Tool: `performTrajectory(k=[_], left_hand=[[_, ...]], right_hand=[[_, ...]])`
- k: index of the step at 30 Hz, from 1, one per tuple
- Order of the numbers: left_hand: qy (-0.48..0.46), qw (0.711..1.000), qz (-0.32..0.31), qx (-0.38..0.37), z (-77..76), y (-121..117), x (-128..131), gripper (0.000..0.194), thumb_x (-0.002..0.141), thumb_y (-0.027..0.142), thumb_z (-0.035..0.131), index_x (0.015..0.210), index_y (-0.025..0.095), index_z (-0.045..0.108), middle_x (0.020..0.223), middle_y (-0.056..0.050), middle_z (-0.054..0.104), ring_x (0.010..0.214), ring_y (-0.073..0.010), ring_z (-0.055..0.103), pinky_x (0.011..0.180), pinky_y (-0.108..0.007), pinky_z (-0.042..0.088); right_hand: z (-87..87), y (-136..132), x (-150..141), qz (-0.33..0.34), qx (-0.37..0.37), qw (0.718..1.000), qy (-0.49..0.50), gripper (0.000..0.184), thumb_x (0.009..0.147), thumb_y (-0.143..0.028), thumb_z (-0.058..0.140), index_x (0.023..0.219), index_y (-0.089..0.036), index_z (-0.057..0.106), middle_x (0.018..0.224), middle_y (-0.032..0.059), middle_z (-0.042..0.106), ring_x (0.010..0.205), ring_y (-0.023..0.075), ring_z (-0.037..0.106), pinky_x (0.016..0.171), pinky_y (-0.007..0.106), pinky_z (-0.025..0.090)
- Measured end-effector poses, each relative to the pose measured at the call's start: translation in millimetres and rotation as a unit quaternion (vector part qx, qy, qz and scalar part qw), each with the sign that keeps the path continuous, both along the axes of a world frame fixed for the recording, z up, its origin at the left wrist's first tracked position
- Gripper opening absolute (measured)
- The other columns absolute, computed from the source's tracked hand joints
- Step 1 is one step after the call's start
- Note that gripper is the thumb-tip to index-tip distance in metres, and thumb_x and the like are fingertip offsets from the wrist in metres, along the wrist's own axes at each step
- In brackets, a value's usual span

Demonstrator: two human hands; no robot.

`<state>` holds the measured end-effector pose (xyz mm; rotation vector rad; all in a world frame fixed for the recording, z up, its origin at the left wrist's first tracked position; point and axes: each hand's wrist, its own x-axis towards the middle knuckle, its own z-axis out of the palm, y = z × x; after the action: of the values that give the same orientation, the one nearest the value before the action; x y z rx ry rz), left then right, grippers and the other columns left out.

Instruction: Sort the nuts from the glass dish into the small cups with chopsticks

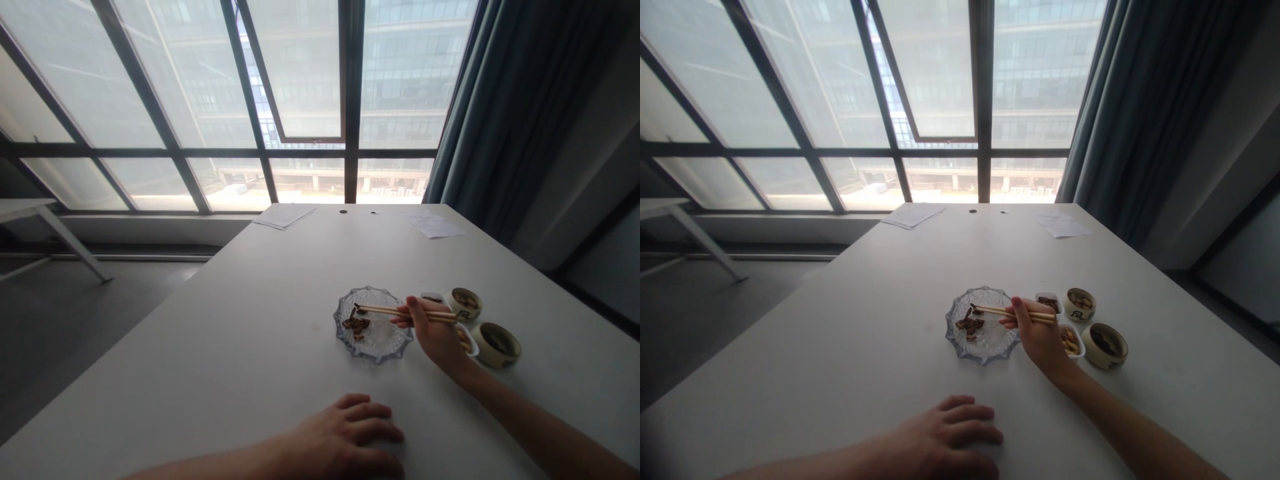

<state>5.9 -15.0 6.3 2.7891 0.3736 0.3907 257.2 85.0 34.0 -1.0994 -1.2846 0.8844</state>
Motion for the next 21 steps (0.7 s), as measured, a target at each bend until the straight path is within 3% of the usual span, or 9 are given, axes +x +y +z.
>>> performTrajectory(k=[10,13,17,21], left_hand=[[0.006,1.0,0.003,-0.001,3.5,-1,0,0.024,0.113,0.032,0.055,0.134,0.029,0.066,0.153,0.0,0.064,0.149,-0.0216,0.053,0.132,-0.036,0.029],[0.007,1.0,0.009,-0.008,1.9,-1,-1,0.023,0.112,0.032,0.057,0.133,0.029,0.066,0.153,0.0,0.064,0.149,-0.0226,0.053,0.131,-0.038,0.03],[0.012,1.0,0.003,-0.018,3.4,-2,0,0.024,0.113,0.032,0.055,0.135,0.029,0.065,0.153,-0.001,0.063,0.149,-0.0224,0.052,0.131,-0.038,0.03],[0.023,0.999,0.009,-0.02,7.4,-3,2,0.024,0.112,0.028,0.057,0.134,0.028,0.066,0.153,-0.002,0.064,0.149,-0.0242,0.052,0.13,-0.04,0.032]], right_hand=[[18.1,-14,9,-0.038,0.046,0.998,-0.021,0.054,0.092,-0.073,0.07,0.077,-0.021,0.079,0.07,0.0115,0.081,0.061,0.0296,0.081,0.058,0.039,0.071],[29.9,-24,28,-0.064,0.081,0.994,-0.032,0.05,0.094,-0.068,0.071,0.08,-0.02,0.08,0.074,0.0114,0.081,0.063,0.0288,0.081,0.059,0.038,0.071],[48.0,-42,65,-0.146,0.132,0.979,-0.057,0.038,0.098,-0.056,0.073,0.086,-0.021,0.083,0.076,0.0107,0.082,0.064,0.0288,0.081,0.059,0.038,0.07],[58.6,-57,99,-0.212,0.14,0.963,-0.086,0.027,0.098,-0.048,0.075,0.086,-0.026,0.083,0.078,0.0123,0.081,0.066,0.0308,0.081,0.065,0.041,0.069]])
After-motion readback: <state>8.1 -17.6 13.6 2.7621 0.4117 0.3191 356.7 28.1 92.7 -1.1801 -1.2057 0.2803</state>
